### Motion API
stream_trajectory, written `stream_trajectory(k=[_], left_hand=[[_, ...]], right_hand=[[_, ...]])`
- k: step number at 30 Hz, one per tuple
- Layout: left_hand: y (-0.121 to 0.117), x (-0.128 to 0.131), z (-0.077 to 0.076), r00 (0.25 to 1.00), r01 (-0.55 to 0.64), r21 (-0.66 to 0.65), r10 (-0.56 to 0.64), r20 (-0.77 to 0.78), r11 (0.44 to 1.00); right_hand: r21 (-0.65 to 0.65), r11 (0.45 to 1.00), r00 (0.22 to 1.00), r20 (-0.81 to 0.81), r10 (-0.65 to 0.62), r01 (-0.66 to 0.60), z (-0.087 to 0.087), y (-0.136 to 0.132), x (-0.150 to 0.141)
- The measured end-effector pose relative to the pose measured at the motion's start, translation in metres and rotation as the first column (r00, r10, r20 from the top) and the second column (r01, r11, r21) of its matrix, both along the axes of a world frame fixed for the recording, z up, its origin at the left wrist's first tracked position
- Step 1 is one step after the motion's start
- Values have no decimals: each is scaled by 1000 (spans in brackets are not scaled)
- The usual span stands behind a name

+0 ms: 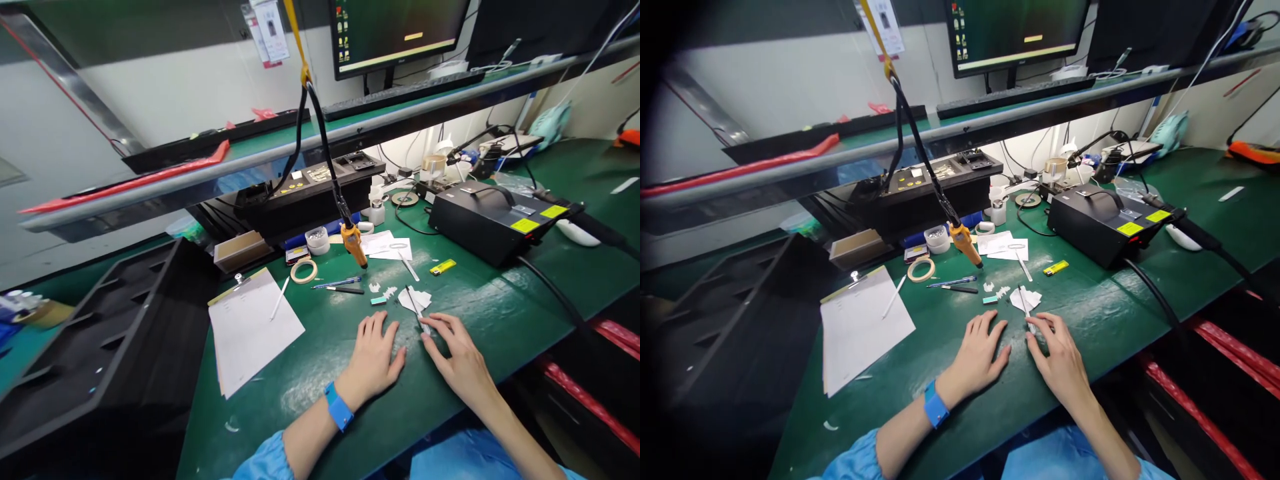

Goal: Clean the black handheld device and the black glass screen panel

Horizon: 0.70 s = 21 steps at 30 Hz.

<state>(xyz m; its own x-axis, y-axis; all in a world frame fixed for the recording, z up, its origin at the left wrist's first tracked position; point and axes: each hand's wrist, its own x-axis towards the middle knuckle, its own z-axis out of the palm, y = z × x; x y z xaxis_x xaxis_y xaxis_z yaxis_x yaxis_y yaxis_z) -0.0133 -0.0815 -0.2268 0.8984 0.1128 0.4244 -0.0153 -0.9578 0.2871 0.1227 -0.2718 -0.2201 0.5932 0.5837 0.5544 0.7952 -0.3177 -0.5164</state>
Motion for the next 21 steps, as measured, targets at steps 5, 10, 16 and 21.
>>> stream_trajectory(k=[5,10,16,21], left_hand=[[-4,0,1,999,-21,75,18,37,997],[-7,-6,6,993,-52,90,41,114,995],[-6,-11,0,989,-57,124,39,139,991],[-28,-27,-2,987,102,270,-132,95,957]], right_hand=[[-54,999,996,94,10,-4,-8,5,-4],[-73,992,989,115,-91,100,-5,9,-13],[48,970,971,19,-240,239,0,-7,-25],[183,924,941,-21,-337,335,-19,-50,-41]])
